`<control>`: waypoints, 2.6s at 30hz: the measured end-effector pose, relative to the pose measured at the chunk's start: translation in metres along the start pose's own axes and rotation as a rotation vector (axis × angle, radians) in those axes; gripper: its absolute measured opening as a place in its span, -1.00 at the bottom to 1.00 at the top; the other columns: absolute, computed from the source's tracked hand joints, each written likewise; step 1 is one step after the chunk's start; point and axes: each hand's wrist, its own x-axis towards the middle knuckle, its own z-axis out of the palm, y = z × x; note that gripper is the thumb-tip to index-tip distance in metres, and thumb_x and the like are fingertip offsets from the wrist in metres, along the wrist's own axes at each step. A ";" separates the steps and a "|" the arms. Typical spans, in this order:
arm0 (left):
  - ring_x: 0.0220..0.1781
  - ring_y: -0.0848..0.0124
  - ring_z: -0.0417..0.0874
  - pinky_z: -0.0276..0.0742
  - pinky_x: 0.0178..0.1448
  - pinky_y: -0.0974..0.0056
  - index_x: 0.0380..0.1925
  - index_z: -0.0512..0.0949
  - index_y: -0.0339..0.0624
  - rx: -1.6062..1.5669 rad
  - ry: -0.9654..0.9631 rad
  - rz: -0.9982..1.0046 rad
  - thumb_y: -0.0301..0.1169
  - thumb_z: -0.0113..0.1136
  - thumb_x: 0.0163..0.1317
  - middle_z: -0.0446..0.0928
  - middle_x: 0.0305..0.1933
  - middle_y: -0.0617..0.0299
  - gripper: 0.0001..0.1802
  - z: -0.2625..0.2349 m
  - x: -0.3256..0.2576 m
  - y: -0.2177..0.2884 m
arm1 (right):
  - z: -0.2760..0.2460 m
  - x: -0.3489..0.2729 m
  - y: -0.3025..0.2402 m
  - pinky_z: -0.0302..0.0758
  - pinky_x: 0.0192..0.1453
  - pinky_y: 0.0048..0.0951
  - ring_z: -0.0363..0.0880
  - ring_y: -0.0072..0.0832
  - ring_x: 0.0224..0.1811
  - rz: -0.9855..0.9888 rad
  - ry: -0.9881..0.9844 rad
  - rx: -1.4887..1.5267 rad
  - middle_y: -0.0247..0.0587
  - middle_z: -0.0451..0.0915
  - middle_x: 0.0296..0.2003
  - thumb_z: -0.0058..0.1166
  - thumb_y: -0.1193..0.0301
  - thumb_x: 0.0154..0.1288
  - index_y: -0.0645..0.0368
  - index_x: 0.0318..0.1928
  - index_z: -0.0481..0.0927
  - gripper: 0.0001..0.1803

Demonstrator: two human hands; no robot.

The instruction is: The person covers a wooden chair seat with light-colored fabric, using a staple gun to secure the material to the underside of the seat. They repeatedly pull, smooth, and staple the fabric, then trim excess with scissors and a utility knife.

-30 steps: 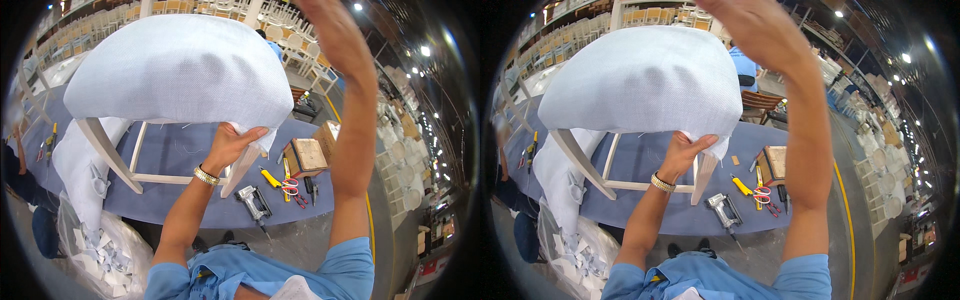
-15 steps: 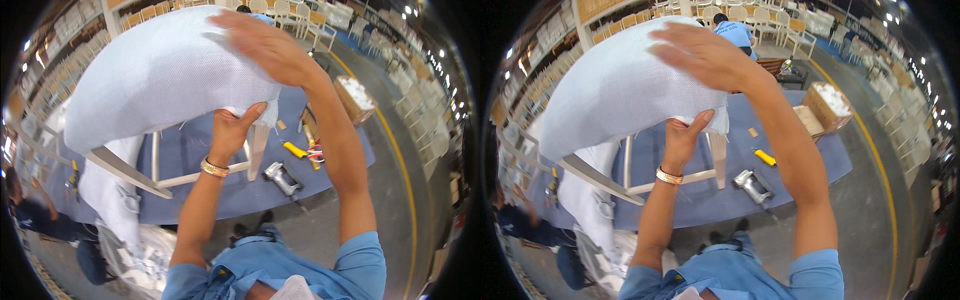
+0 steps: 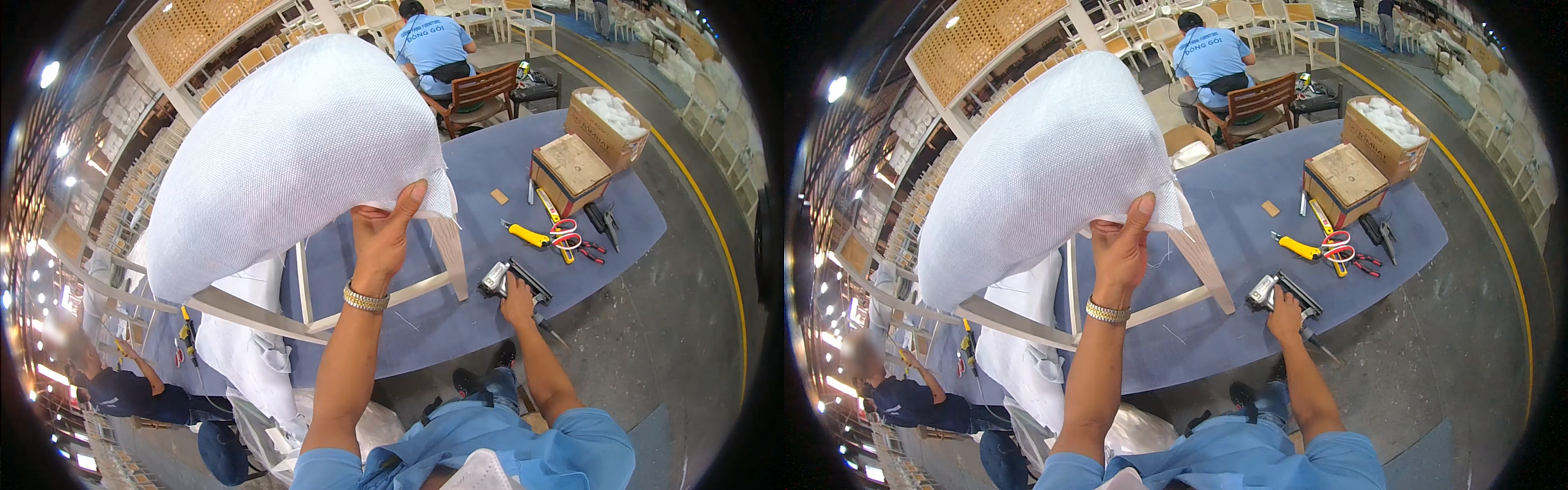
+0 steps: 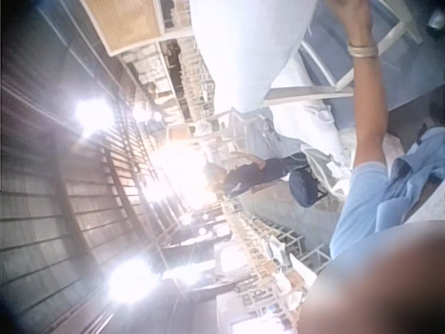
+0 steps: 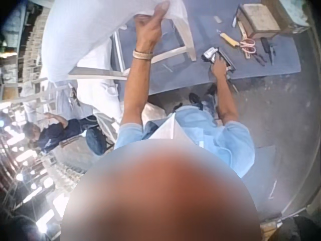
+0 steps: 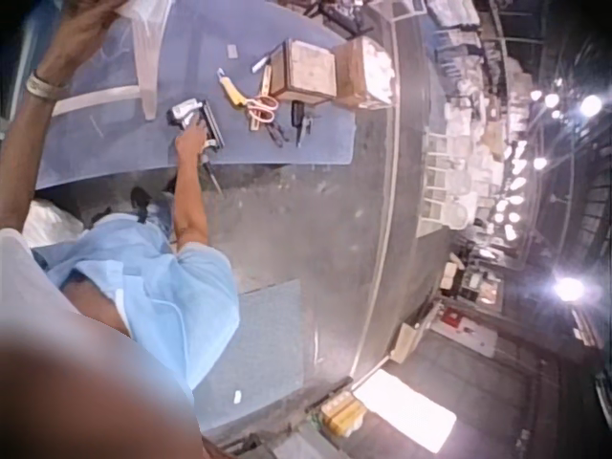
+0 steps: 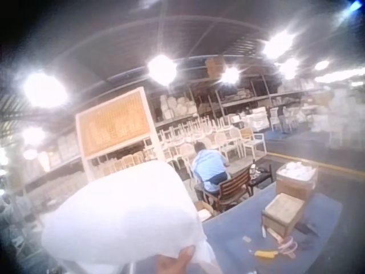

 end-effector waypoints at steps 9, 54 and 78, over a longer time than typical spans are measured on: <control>0.01 0.37 0.68 0.61 0.12 0.33 0.02 0.56 -0.40 -0.022 -0.028 0.007 -0.50 0.45 0.18 0.63 0.01 0.05 -0.57 0.005 -0.001 0.005 | -0.120 -0.002 -0.051 0.55 -0.17 -0.33 0.65 -0.33 -0.28 0.019 -0.042 0.895 -0.08 0.68 -0.31 0.34 0.42 0.09 0.33 0.04 0.60 -0.52; -0.15 0.49 0.58 0.47 -0.03 0.36 -0.20 0.66 -0.40 0.313 -0.137 -0.007 -0.14 0.25 0.40 0.66 -0.17 0.20 -0.58 -0.025 -0.002 -0.010 | -0.236 -0.057 -0.226 0.58 -0.12 -0.22 0.61 0.06 -0.20 -0.721 0.628 0.726 0.04 0.58 -0.16 0.26 0.58 -0.11 0.33 -0.03 0.52 -0.50; -0.07 0.42 0.59 0.49 0.05 0.31 -0.12 0.62 -0.40 0.267 -0.064 0.005 -0.22 0.33 0.35 0.63 -0.08 0.13 -0.61 -0.027 -0.001 -0.018 | -0.236 -0.048 -0.241 0.57 -0.22 -0.31 0.61 -0.15 -0.32 -0.707 0.687 0.933 0.01 0.57 -0.24 0.24 0.61 0.07 0.36 -0.11 0.58 -0.68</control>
